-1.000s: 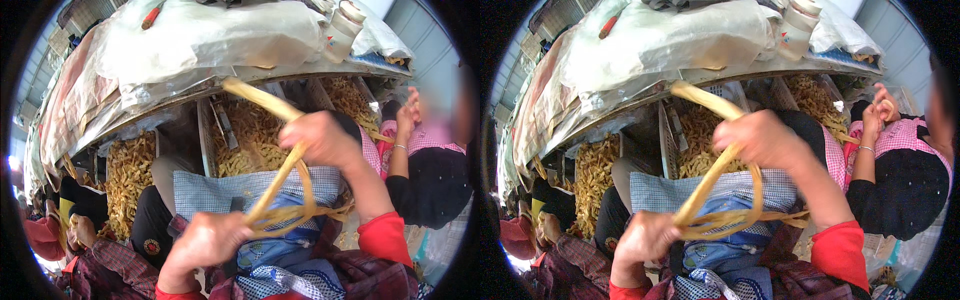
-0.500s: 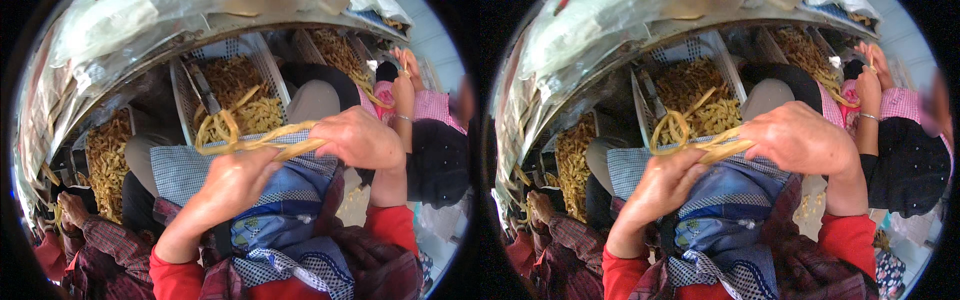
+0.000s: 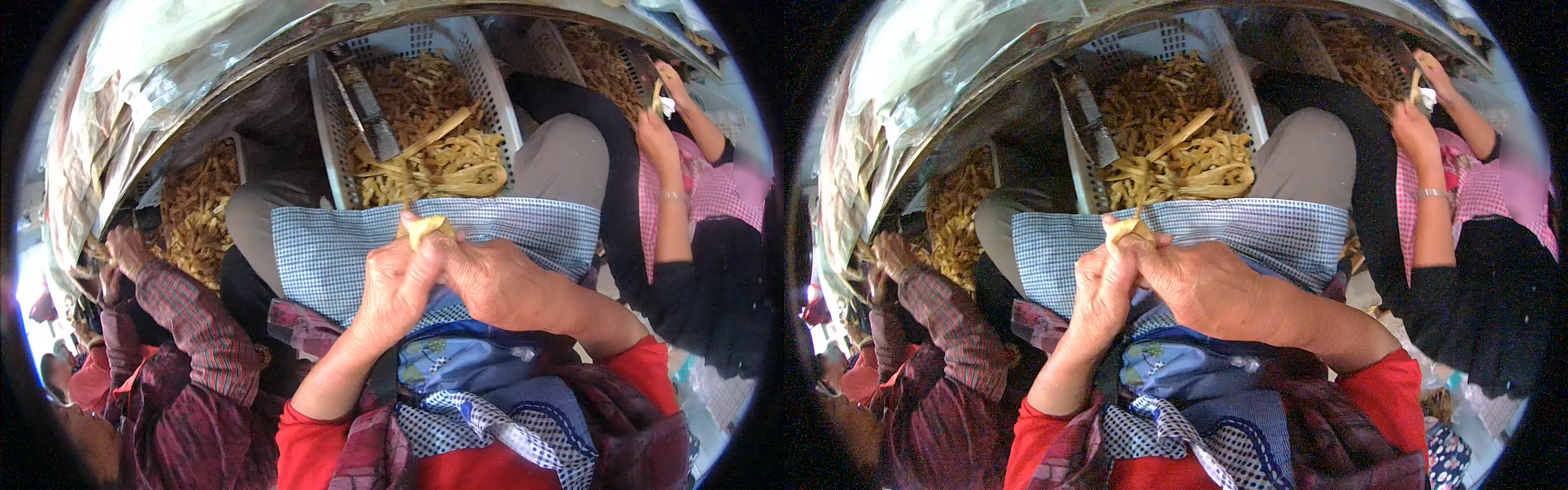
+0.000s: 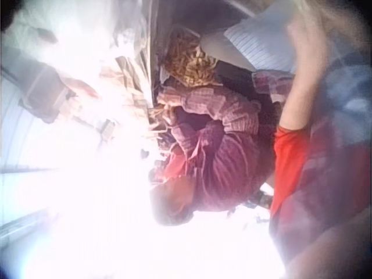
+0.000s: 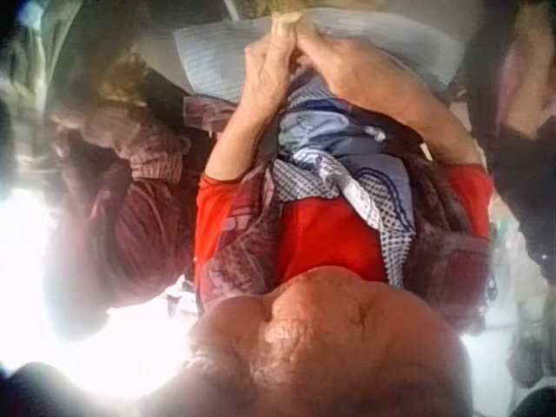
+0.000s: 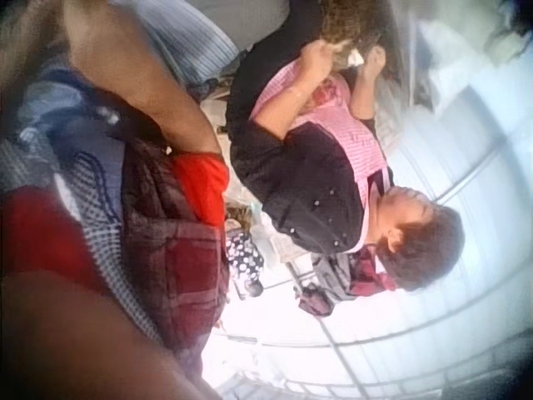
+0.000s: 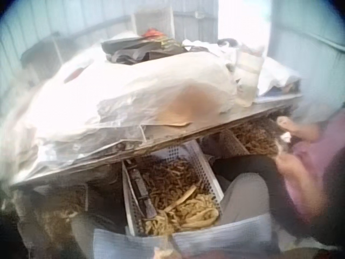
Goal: The person sits on the floor and repeatedly picks up dried vegetable strips, tearing them into smaller pieces by hand and placing them into a white basket on their lap. The process is continuous and repetitive, with other workers visible in the background performing similar tasks.
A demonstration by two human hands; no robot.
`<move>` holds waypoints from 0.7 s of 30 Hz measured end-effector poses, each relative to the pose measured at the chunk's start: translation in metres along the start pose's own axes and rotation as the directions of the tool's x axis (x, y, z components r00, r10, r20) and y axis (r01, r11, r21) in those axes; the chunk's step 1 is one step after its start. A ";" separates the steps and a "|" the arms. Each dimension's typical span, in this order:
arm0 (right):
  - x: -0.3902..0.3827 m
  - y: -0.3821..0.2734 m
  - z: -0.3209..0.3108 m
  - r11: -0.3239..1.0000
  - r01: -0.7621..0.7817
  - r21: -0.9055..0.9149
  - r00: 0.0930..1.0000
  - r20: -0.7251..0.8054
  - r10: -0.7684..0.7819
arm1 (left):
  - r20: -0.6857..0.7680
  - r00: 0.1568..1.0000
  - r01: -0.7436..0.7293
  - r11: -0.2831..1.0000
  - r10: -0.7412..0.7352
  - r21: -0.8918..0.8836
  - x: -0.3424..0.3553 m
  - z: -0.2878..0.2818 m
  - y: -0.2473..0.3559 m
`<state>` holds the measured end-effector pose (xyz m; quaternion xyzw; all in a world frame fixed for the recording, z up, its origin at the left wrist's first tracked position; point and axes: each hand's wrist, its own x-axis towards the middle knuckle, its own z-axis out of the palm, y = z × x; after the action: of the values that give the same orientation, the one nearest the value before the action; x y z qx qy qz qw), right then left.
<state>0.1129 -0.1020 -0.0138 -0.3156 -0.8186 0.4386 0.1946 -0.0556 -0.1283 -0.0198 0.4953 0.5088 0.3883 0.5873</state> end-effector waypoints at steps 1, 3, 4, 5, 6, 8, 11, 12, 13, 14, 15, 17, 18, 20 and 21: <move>0.001 -0.001 -0.001 0.999 -0.041 -0.018 0.997 0.062 0.042 | -0.037 0.993 0.107 0.980 -0.115 -0.170 -0.004 0.002 0.001; -0.004 0.001 0.000 0.993 0.039 -0.115 0.990 -0.133 -0.055 | -0.070 0.942 0.300 0.918 -0.328 -0.259 -0.005 0.001 0.014; -0.007 0.003 0.001 0.984 0.066 -0.168 0.968 -0.227 -0.103 | -0.127 0.922 0.297 0.877 -0.367 -0.378 -0.001 0.006 0.012; -0.008 0.006 0.004 0.987 0.100 -0.124 0.958 -0.256 -0.129 | -0.177 0.895 0.281 0.825 -0.410 -0.489 0.002 0.010 0.009; -0.011 0.010 0.008 0.988 0.125 -0.087 0.942 -0.302 -0.146 | -0.134 0.932 0.258 0.876 -0.337 -0.408 0.001 0.004 0.000; -0.014 0.011 0.013 0.994 0.108 -0.003 0.933 -0.346 -0.102 | -0.060 0.954 0.253 0.897 -0.294 -0.363 -0.001 -0.005 -0.014; -0.018 0.030 0.004 0.587 -0.256 0.768 0.881 -0.065 0.469 | 0.024 0.992 0.127 0.945 -0.126 -0.302 -0.001 -0.004 -0.011; -0.017 0.033 0.008 0.452 -0.175 0.875 0.878 -0.069 0.473 | 0.133 0.988 0.095 0.986 -0.078 -0.134 0.003 -0.008 -0.008; -0.015 0.032 0.007 0.400 -0.169 0.901 0.883 -0.042 0.467 | 0.244 0.969 0.039 0.999 -0.046 0.033 0.005 -0.011 -0.006; -0.014 0.032 0.006 0.347 -0.164 0.924 0.888 -0.015 0.459 | 0.270 0.959 0.065 0.994 -0.086 0.085 0.004 -0.010 -0.006; -0.012 0.032 0.006 0.290 -0.160 0.944 0.896 0.015 0.444 | 0.237 0.966 0.116 0.993 -0.105 -0.034 0.003 -0.008 -0.005; -0.011 0.037 0.014 0.251 -0.166 0.954 0.899 0.041 0.437 | 0.177 0.973 0.196 0.941 -0.151 -0.276 -0.001 0.000 -0.002; -0.010 0.040 0.016 0.276 -0.182 0.944 0.900 0.047 0.433 | 0.158 0.966 0.242 0.937 -0.207 -0.254 -0.001 -0.002 0.000; -0.010 0.038 0.018 0.477 -0.143 0.867 0.916 -0.066 0.396 | 0.102 0.958 0.285 0.932 -0.269 -0.224 -0.002 -0.002 -0.001; -0.009 0.034 0.022 0.629 -0.073 0.774 0.930 -0.175 0.323 | 0.056 0.953 0.304 0.931 -0.299 -0.200 -0.003 -0.004 -0.001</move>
<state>0.1184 -0.1074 -0.0550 -0.3569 -0.4816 0.7052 0.3786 -0.0606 -0.1309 -0.0196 0.3524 0.5286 0.3382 0.6943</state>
